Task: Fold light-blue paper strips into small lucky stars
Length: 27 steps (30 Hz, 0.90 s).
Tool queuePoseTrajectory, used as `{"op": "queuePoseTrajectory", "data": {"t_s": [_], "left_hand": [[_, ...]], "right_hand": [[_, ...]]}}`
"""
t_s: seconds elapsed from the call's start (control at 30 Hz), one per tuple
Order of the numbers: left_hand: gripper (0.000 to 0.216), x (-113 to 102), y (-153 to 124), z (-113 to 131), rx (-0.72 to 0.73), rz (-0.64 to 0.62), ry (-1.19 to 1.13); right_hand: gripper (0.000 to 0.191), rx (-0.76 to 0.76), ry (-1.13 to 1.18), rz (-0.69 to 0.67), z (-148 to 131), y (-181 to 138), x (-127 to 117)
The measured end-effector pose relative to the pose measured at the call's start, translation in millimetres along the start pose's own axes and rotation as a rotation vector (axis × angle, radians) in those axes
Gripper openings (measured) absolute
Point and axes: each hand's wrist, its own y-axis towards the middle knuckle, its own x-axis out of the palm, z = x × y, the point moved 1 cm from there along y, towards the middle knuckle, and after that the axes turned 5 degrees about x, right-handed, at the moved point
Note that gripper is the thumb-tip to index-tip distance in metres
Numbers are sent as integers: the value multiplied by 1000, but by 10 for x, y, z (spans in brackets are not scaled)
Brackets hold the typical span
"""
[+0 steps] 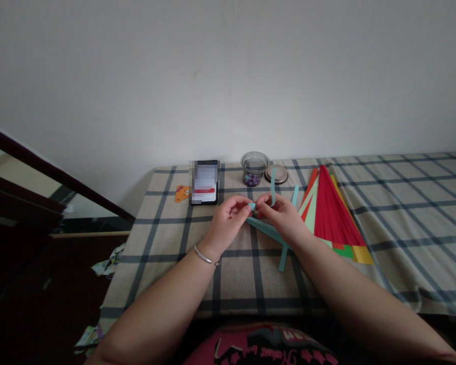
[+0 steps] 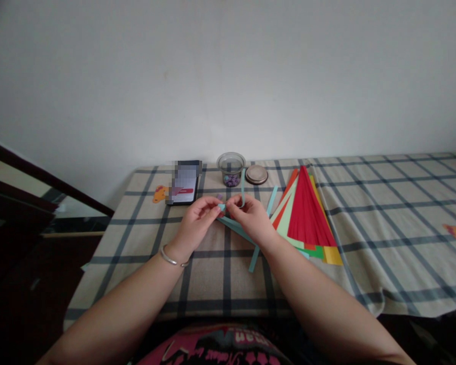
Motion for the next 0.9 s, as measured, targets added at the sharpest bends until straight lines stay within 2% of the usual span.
{"op": "queuePoseTrajectory", "data": {"t_s": [0.13, 0.5, 0.9], "left_hand": [[22, -4, 3, 15, -2, 5, 10], [19, 16, -2, 20, -49, 4, -166], [27, -20, 11, -31, 24, -25, 15]], "right_hand": [[40, -3, 1, 1, -6, 0, 4], [39, 70, 125, -96, 11, 14, -12], [34, 18, 106, -83, 13, 19, -7]]}}
